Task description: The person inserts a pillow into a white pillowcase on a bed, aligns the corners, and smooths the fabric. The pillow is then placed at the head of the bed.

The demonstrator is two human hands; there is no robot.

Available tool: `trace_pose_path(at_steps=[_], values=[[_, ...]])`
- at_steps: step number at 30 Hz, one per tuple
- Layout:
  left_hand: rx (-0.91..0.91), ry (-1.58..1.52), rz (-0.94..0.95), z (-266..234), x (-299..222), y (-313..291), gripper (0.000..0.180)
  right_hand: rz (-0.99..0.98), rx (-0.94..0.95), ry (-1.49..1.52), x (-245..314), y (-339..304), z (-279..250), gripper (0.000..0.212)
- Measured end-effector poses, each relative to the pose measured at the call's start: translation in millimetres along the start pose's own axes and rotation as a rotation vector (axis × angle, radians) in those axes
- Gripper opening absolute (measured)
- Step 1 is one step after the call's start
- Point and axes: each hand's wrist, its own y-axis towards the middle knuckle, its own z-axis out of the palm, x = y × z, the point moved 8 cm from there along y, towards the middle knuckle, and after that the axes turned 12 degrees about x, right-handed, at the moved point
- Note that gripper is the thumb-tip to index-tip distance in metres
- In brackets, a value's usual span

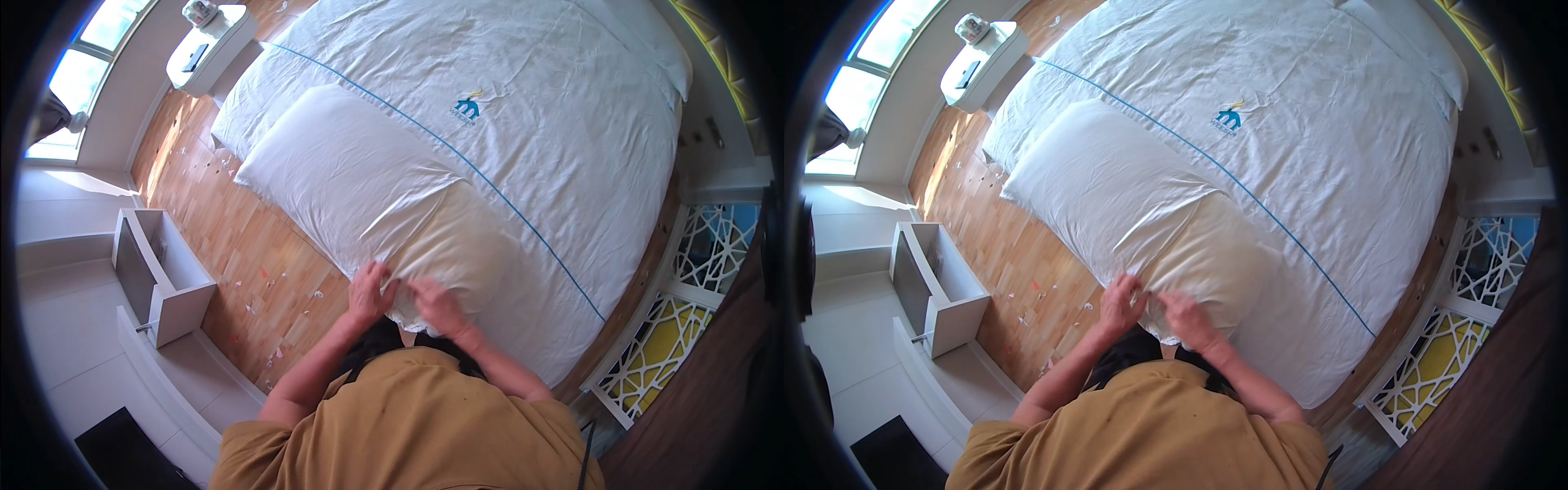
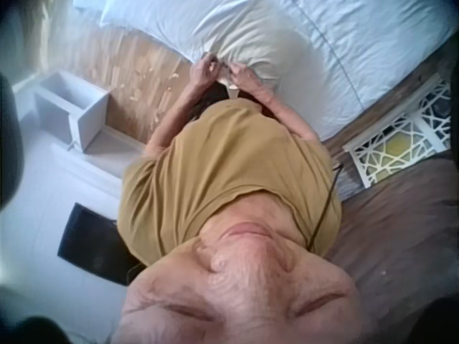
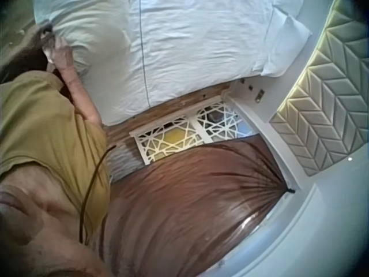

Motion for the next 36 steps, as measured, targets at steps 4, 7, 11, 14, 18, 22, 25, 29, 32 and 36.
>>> trace_pose_path(at_steps=[4, 7, 11, 14, 18, 22, 25, 29, 32, 36], values=[[-0.181, 0.173, 0.253, -14.6, -37.3, 61.0, 0.04, 0.237, -0.483, -0.368, -55.5, 12.6, -119.3, 0.032], [-0.139, 0.281, 0.247, 6.5, -50.8, 99.4, 0.036, 0.43, -0.503, -0.273, -161.8, 13.1, -120.9, 0.042], [-0.169, 0.4, 0.215, 12.0, -40.9, 119.4, 0.035, 0.568, -0.2, -0.19, -149.5, 28.8, -35.3, 0.063], [-0.214, 0.489, 0.193, 3.1, -31.2, 128.3, 0.031, 0.492, -0.201, -0.331, -95.6, 15.4, -12.9, 0.072], [-0.091, 0.474, 0.119, 9.4, -23.0, 133.4, 0.025, 0.385, -0.215, -0.377, -68.4, 17.1, -12.0, 0.078], [0.001, 0.304, 0.257, 16.9, -60.2, 113.2, 0.017, 0.319, -0.318, -0.441, -69.0, 25.9, -19.7, 0.069], [0.006, 0.31, 0.421, 24.5, -90.1, 85.7, 0.016, 0.461, -0.302, -0.597, -93.3, 39.7, -14.9, 0.057], [0.097, 0.313, 0.307, 34.3, -69.0, 68.0, 0.012, 0.417, -0.391, -0.387, -101.3, 35.0, -32.7, 0.041], [0.154, 0.281, 0.234, 38.5, -56.4, 69.4, 0.011, 0.574, -0.489, -0.393, -124.1, 27.4, -42.1, 0.037], [0.197, 0.298, 0.176, 52.1, -41.4, 68.8, 0.013, 0.584, -0.343, -0.27, -155.4, 23.4, -54.3, 0.031]])
